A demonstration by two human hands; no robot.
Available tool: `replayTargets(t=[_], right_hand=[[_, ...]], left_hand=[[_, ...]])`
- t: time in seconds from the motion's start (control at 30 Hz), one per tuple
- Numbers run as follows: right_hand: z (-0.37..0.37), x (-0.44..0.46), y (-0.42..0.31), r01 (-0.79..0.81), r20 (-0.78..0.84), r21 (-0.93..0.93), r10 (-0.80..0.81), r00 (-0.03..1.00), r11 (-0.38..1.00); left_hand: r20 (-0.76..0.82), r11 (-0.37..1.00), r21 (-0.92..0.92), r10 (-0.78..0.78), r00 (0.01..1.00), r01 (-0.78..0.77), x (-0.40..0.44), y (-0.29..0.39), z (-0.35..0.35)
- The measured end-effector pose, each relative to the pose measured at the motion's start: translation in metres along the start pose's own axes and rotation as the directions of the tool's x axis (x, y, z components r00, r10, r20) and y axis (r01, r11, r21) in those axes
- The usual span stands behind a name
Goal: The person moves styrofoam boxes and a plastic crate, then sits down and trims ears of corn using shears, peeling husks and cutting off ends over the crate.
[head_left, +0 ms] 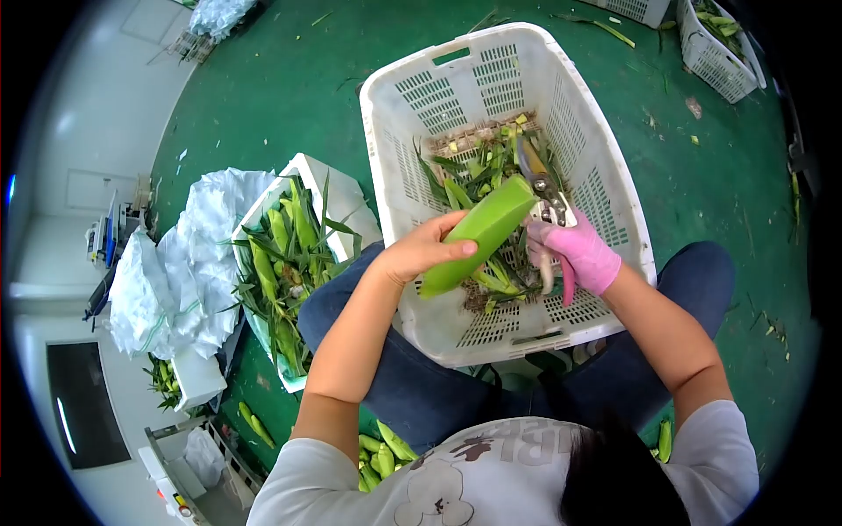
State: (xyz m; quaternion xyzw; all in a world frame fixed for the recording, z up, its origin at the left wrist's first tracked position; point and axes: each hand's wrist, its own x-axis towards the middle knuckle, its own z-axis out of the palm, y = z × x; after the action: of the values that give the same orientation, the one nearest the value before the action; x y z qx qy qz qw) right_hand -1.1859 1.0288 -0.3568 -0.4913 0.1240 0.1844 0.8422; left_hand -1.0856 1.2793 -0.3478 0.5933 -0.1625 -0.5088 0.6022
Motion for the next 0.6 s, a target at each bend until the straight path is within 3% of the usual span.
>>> replayTargets(t=[0.03,0.13,0.17,0.27,0.3,0.33,0.4,0.5,0.57,0.6], right_hand=[[0.005,-0.001,0.0,0.023,0.012,0.096,-0.024,1.0,0.995],[-0.002,-0.008,-0.002,0.04,-0.034,0.105,-0.037,0.999,0.994],[-0.001,-0.012,-0.004,0.083,-0.029,0.116,-0.08,0.996,0.99],[0.014,-0.026,-0.028,0.083,-0.015,0.075,-0.082,0.997,0.994],[0.019,-0.027,-0.027,0.132,-0.035,-0.027,-0.133,0.991,0.991],[0.022,-0.029,-0.03,0.055,-0.079,-0.19,-0.071,0.994,0.98],[0.023,-0.028,-0.017,0.121,-0.042,-0.158,-0.129,0.991,0.98],[0.032,-0.031,-0.01,0.225,-0.095,-0.048,-0.228,0.969,0.973],[0.04,-0.035,-0.009,0.256,-0.111,0.078,-0.247,0.963,0.963],[0.046,-0.042,-0.015,0.249,-0.108,0.131,-0.235,0.966,0.96]], left_hand=[[-0.092,0.997,0.054,0.057,0.994,-0.053,0.003,0.002,0.004],[-0.187,0.926,0.298,0.297,0.936,-0.234,0.009,-0.001,0.009],[-0.194,0.814,0.502,0.433,0.88,-0.29,0.014,-0.004,0.007],[-0.133,0.568,0.766,0.598,0.79,-0.301,0.017,-0.002,0.013],[-0.137,0.498,0.826,0.631,0.763,-0.264,0.018,-0.002,0.019],[-0.148,0.481,0.837,0.657,0.739,-0.261,0.018,-0.007,0.024],[-0.161,0.441,0.861,0.708,0.688,-0.252,0.02,-0.015,0.032],[-0.215,0.508,0.811,0.721,0.659,-0.291,0.024,-0.027,0.035],[-0.265,0.84,0.304,0.527,0.807,-0.449,0.029,-0.036,0.046],[-0.238,0.894,-0.005,0.434,0.869,-0.448,0.031,-0.04,0.052]])
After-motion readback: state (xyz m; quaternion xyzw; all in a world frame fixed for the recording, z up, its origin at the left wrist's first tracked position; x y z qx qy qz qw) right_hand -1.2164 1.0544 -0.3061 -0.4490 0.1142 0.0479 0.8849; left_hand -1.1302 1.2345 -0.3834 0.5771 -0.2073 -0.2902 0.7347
